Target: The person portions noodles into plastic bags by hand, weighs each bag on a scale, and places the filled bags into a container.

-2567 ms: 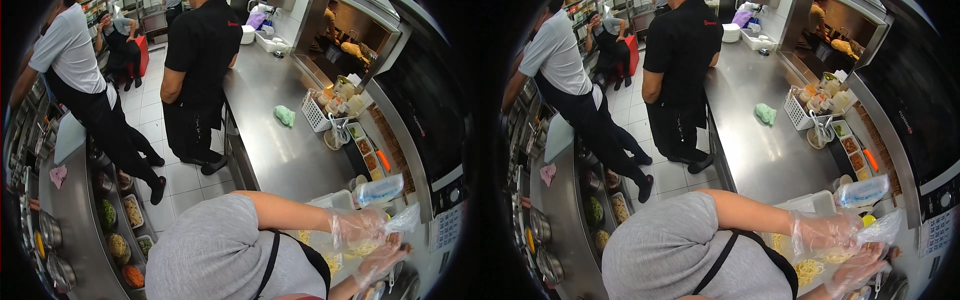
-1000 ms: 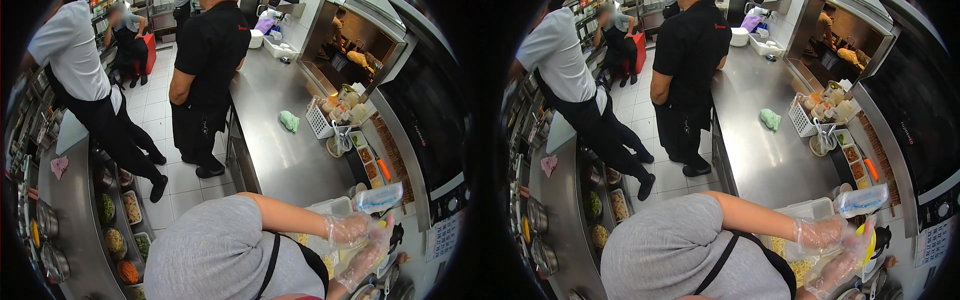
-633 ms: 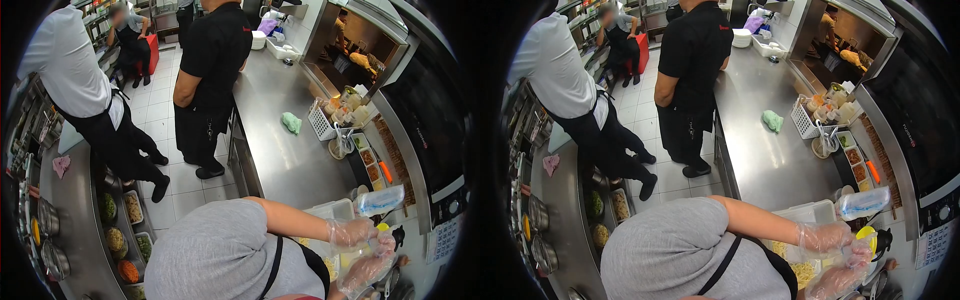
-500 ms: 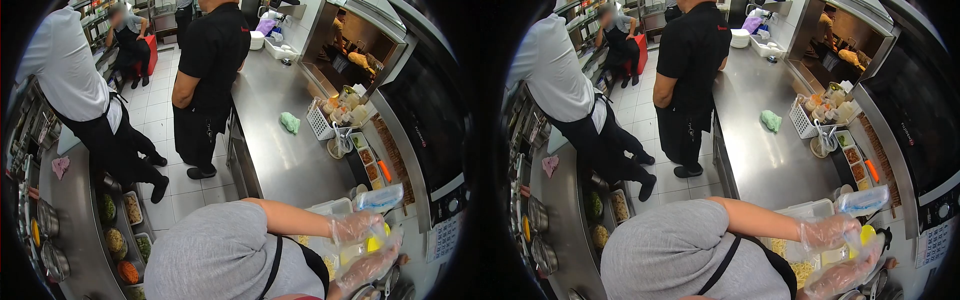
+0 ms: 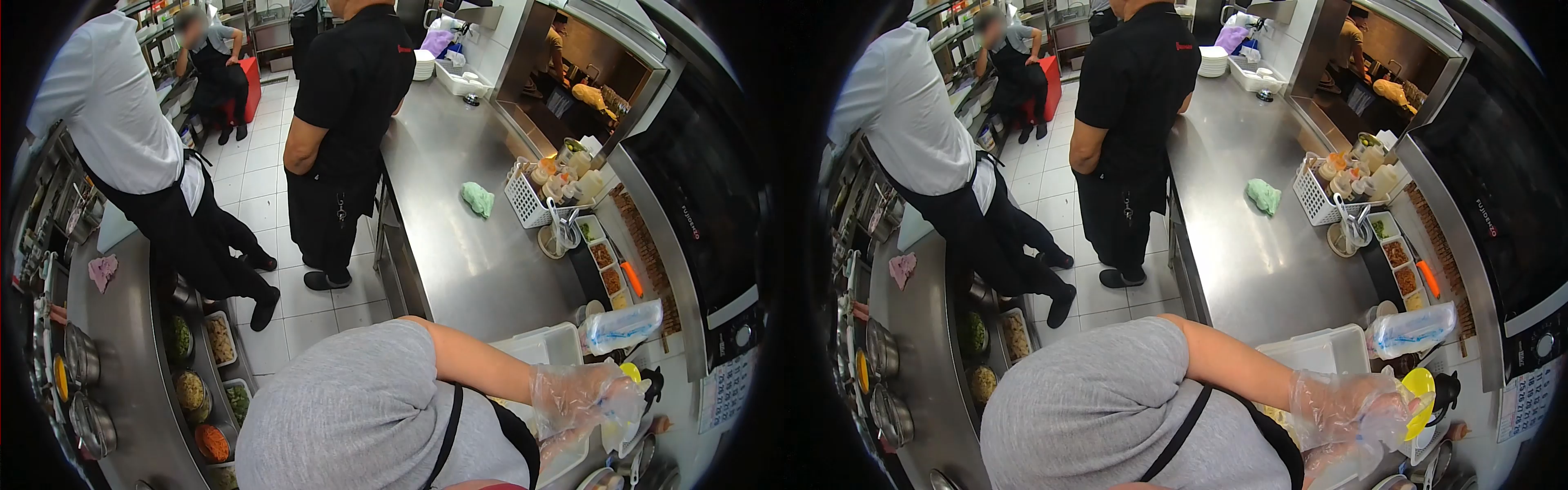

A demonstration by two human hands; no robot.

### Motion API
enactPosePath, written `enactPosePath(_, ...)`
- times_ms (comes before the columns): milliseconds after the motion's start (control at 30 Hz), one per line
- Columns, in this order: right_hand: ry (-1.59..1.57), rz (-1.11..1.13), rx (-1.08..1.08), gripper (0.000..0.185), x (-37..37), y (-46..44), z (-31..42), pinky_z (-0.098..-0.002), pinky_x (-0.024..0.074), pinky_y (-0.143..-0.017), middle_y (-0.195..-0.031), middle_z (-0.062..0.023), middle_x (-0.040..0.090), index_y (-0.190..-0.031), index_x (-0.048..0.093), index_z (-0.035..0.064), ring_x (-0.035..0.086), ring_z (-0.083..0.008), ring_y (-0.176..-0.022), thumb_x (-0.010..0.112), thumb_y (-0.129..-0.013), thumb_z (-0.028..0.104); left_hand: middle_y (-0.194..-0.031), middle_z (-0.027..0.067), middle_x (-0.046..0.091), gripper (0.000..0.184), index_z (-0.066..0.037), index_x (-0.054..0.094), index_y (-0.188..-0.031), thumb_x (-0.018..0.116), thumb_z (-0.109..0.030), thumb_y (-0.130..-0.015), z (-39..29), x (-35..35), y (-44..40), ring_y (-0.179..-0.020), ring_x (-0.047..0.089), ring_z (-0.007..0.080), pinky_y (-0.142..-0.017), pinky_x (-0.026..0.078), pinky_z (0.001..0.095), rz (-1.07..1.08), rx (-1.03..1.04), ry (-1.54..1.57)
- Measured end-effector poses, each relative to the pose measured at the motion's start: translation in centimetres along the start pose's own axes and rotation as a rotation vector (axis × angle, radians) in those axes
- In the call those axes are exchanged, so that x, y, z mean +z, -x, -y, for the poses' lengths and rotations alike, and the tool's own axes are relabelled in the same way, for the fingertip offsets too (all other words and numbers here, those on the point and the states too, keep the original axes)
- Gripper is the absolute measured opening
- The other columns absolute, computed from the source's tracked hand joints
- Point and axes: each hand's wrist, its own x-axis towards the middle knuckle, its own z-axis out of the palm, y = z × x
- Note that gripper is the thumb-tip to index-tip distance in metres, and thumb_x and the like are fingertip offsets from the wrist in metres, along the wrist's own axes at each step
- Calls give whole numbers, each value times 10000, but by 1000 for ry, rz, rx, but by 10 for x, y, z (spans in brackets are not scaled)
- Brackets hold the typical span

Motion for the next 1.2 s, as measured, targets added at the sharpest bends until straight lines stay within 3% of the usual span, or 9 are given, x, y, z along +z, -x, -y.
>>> enactPosePath(167,35,49,10,434,4,-4,0,-330,282,-996,-1207,-124,457,-1142,439,34,403,-215,-1155,368,-921,401,-711,167,522,189,-26,501,-825,565,-168,-719,27,-7,-10,-676,535,319,-601,394,395,5,172,-123)
enactPosePath(267,63,69,-2,419,1,-7,6,-328,282,-991,-1193,-122,463,-1123,443,37,404,-213,-1146,369,-922,398,-711,173,522,212,-27,478,-828,570,-190,-728,40,-20,-17,-684,539,338,-601,397,403,-52,63,-161)
enactPosePath(333,60,56,-58,410,-2,-9,17,-326,283,-988,-1184,-120,466,-1111,445,39,405,-211,-1140,370,-923,396,-779,180,545,206,-24,534,-883,554,-213,-803,12,-40,-26,-739,549,325,-654,423,386,259,-93,-179)
enactPosePath(567,166,97,-232,378,10,-7,65,-320,284,-977,-1152,-115,479,-1067,452,46,409,-205,-1118,374,-925,388,-622,161,538,144,-12,547,-787,544,-157,-783,29,-17,-17,-574,518,381,-526,416,392,272,109,-207)
enactPosePath(667,197,94,-214,366,3,-4,68,-318,284,-973,-1138,-112,484,-1048,456,49,411,-202,-1108,375,-926,385,-652,152,555,110,-16,553,-752,557,-126,-751,47,-8,-5,-608,542,362,-538,419,387,335,-93,-170)
enactPosePath(767,282,149,-219,354,-10,4,72,-315,285,-968,-1125,-110,490,-1029,459,53,413,-200,-1099,376,-927,382,-677,137,570,66,-26,557,-725,564,-91,-737,78,-5,1,-639,551,349,-555,420,382,74,300,-241)
enactPosePath(867,296,124,-163,313,1,8,78,-299,292,-945,-1063,-100,506,-971,452,62,416,-187,-1066,374,-934,363,-803,158,558,158,-41,549,-845,595,-76,-699,80,-20,-4,-789,557,306,-691,434,366,397,-89,-418)
enactPosePath(1000,166,52,-329,341,6,-3,68,-314,291,-975,-1118,-115,476,-1037,455,51,420,-198,-1096,369,-934,364,-884,161,542,283,-44,512,-960,595,-90,-693,65,-20,-11,-861,536,325,-750,426,375,86,48,-133)
enactPosePath(1200,-12,-49,22,491,-34,12,-20,-365,244,-1038,-1319,-147,338,-1269,334,37,358,-247,-1206,391,-923,379,-921,143,539,337,-49,509,-1004,622,-118,-693,27,-10,-12,-853,511,349,-755,415,388,33,120,-125)
